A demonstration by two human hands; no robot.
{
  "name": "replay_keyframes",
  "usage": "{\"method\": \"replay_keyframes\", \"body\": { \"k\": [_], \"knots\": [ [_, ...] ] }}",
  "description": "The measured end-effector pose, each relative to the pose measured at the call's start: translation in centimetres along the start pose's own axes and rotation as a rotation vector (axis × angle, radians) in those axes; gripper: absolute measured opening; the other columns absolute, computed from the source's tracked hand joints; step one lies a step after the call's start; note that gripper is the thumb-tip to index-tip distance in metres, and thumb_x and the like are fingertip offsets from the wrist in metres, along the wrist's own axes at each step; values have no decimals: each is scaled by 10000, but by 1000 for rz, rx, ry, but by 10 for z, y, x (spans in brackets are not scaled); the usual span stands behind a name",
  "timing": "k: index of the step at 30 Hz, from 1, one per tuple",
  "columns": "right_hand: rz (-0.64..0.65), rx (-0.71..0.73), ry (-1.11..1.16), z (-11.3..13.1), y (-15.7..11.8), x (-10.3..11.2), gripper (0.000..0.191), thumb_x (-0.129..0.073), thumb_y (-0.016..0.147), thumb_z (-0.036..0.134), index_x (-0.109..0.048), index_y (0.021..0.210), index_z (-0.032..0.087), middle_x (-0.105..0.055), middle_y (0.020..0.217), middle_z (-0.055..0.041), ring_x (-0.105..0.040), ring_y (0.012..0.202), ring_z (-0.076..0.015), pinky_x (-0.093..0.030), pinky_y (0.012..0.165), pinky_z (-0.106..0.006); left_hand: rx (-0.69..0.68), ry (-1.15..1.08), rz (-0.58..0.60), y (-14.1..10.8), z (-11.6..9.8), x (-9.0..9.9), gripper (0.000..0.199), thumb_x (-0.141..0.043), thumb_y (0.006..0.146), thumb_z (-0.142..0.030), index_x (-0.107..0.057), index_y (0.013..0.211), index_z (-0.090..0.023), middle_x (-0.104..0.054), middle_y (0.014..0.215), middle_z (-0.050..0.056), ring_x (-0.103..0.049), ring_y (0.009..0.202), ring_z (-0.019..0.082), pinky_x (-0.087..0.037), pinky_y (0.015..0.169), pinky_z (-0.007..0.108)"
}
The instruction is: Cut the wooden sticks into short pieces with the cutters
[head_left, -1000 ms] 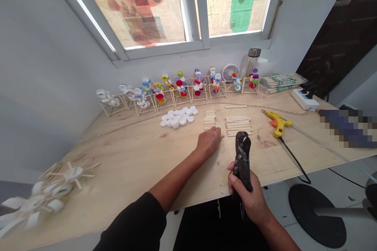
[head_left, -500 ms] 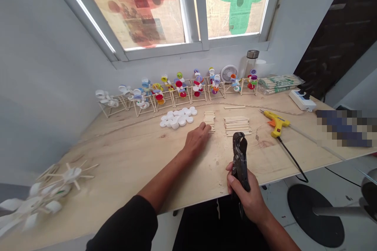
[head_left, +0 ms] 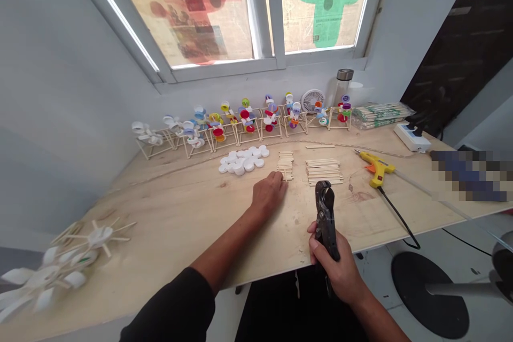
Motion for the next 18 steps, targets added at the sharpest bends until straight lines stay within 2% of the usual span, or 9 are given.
{"method": "replay_keyframes", "body": {
  "k": [4, 8, 14, 18],
  "knots": [
    [8, 14, -10, 0, 0, 0, 160, -455, 842, 325, -448, 913, 182, -459, 597, 37, -471, 547, -126, -394, 538, -251, 43, 3, -3, 2, 1, -1, 248, -383, 863, -387, -516, 940, -192, -585, 990, 67, -569, 804, 184, -363, 623, 268],
    [9, 13, -13, -1, 0, 0, 145, -454, 843, 301, -453, 919, 178, -466, 593, 37, -470, 543, -122, -392, 536, -245, 59, 2, -13, 5, 2, -3, 194, -397, 858, -327, -527, 901, -190, -595, 954, 59, -564, 792, 176, -348, 612, 260],
    [7, 18, -13, -1, -1, 0, 133, -445, 848, 296, -449, 918, 183, -463, 596, 39, -467, 551, -123, -390, 552, -249, 19, -19, -25, 3, 3, -1, 164, -366, 864, -254, -521, 847, -203, -605, 901, 30, -554, 776, 164, -332, 589, 255],
    [7, 25, -18, -1, 0, 1, 149, -450, 845, 313, -455, 912, 179, -467, 596, 36, -467, 554, -126, -388, 547, -251, -7, -26, -4, -1, 11, 3, 165, -372, 864, -258, -529, 870, -207, -599, 943, 34, -557, 798, 161, -340, 599, 245]
  ]
}}
Point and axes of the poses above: each hand's wrist, its own y-axis towards the middle knuckle, its own x-axis out of the back of the hand, z = x × y, the point moved 10 cm from there along y, towards the middle knuckle
